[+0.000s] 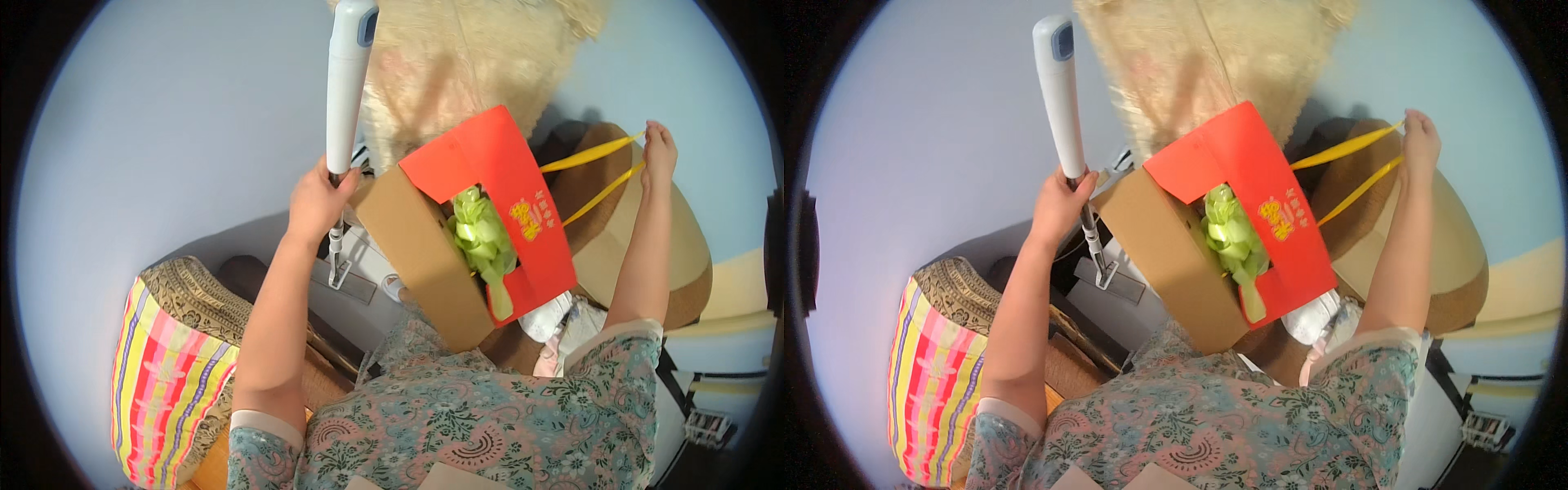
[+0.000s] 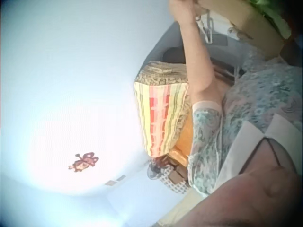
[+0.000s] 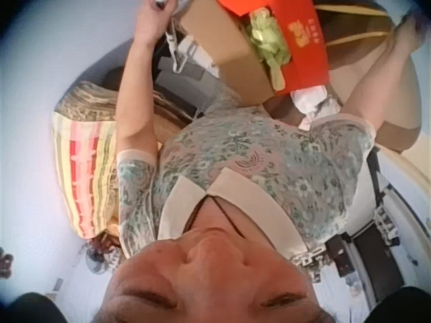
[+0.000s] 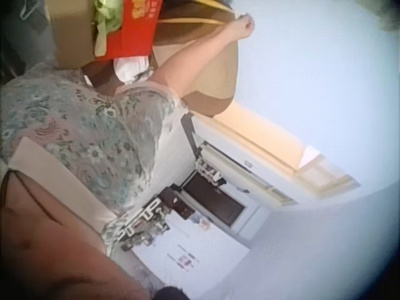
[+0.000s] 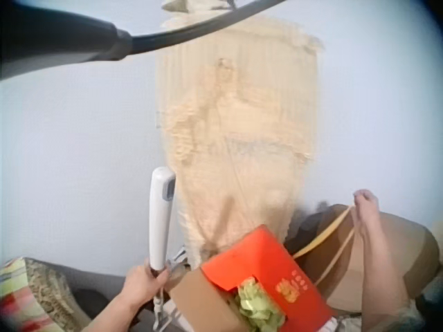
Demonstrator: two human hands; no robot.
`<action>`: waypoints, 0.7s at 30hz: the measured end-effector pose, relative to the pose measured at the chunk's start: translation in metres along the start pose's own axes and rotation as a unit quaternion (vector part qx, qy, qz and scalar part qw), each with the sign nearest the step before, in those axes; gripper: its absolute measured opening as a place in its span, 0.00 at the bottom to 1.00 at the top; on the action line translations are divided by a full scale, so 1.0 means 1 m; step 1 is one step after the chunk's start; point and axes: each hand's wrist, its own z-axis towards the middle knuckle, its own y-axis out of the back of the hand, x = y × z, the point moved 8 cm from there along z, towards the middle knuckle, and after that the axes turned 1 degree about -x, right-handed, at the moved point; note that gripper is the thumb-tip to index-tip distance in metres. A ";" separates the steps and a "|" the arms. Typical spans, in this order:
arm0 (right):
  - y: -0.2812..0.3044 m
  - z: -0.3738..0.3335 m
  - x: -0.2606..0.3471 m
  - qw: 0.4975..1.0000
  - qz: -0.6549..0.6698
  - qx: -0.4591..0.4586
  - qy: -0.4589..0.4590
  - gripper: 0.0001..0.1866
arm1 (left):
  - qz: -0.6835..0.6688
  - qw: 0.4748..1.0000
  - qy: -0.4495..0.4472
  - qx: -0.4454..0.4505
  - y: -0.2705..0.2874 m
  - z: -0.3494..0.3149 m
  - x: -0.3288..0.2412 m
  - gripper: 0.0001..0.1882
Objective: The person mops the tiled floor in a living room using a flat mop. They move around furniture, including a sofa and a coffee table, and clean near a shoe rack. The person also picks up a red gift box from the floor and places it on the sofa before continuing to mop.
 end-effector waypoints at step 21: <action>-0.056 -0.340 -0.135 0.754 -0.470 0.392 0.237 0.31 | 0.067 0.996 -0.058 0.019 -0.068 0.006 -0.034 0.12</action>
